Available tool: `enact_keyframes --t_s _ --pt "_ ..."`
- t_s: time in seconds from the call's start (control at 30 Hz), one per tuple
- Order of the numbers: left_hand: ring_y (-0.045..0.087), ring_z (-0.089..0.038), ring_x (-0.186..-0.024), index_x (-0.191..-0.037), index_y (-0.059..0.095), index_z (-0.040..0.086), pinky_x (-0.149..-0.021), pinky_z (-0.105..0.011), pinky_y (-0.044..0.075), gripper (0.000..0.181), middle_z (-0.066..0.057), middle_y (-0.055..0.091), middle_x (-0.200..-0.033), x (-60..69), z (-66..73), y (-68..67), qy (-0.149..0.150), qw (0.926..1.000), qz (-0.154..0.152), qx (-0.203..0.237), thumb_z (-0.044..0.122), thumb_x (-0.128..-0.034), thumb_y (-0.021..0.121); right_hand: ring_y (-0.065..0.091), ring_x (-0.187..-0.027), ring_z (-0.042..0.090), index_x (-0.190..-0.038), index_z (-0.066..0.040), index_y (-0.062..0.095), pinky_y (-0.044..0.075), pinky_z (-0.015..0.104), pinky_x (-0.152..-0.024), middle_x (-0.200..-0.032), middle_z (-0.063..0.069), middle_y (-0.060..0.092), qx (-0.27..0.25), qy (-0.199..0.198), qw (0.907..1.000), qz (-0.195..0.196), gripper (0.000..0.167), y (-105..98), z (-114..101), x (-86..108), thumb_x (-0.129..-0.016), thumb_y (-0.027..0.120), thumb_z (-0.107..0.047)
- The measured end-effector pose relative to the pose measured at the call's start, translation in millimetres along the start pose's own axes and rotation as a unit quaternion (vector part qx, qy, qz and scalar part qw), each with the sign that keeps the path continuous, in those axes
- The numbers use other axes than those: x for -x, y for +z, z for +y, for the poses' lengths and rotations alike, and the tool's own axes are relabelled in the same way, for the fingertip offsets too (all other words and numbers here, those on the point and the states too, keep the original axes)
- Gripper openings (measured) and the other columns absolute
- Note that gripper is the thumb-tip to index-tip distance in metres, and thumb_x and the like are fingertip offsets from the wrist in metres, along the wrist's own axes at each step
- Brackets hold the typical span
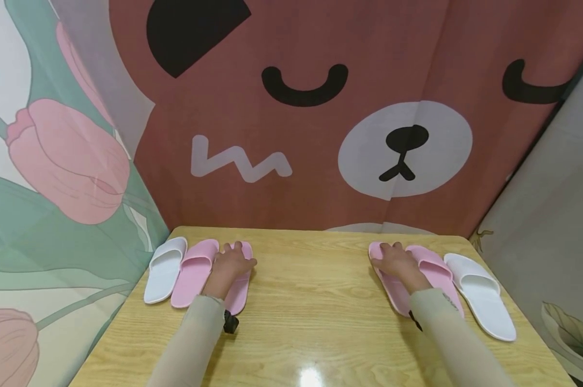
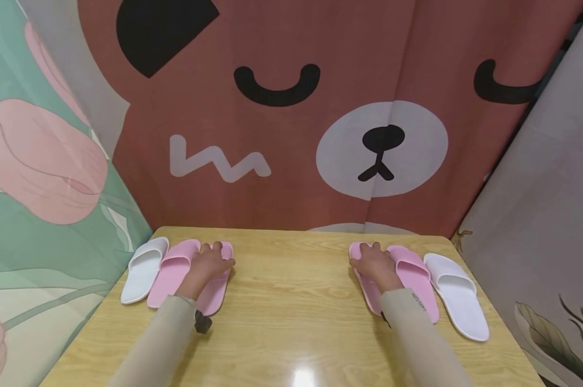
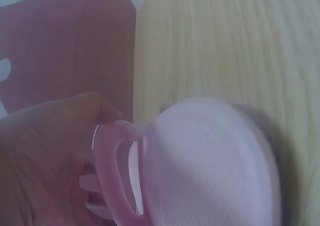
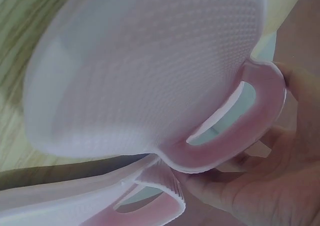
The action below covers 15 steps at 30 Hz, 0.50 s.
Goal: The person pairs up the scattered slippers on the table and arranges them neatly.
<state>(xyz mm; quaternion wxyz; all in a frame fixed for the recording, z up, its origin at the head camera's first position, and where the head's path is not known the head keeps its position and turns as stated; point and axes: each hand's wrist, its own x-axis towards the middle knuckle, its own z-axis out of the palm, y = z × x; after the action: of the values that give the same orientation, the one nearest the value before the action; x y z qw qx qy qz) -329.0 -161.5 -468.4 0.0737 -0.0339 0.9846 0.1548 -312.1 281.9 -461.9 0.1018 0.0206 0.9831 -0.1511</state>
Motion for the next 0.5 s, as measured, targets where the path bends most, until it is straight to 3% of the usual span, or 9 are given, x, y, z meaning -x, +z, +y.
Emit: enact_keyframes --t_s 0.3,0.5 --pt "0.046 -0.056 -0.124 -0.153 0.033 -0.003 -0.098 -0.062 0.044 0.086 -0.035 0.035 -0.146 -1.8 3.6 1.7 0.012 0.9999 0.002 -0.005 0.052 -0.0922 0.059 0.039 -0.121 0.069 -0.153 0.002 0.035 0.039 0.076 -0.093 -0.144 0.041 0.034 0.005 0.001 0.9999 0.010 0.078 -0.5 -2.3 -3.5 -0.094 0.056 -0.045" --pt "0.042 -0.057 -0.128 -0.156 0.032 0.003 -0.096 -0.066 0.045 0.086 -0.031 0.030 -0.152 0.5 8.9 1.0 -0.006 0.9997 -0.006 0.021 0.054 -0.0915 0.058 0.038 -0.123 0.068 -0.155 0.000 0.033 0.039 0.077 -0.092 -0.146 0.040 0.032 0.009 0.007 0.9999 0.003 0.080 -1.2 -4.4 -4.6 -0.094 0.055 -0.048"
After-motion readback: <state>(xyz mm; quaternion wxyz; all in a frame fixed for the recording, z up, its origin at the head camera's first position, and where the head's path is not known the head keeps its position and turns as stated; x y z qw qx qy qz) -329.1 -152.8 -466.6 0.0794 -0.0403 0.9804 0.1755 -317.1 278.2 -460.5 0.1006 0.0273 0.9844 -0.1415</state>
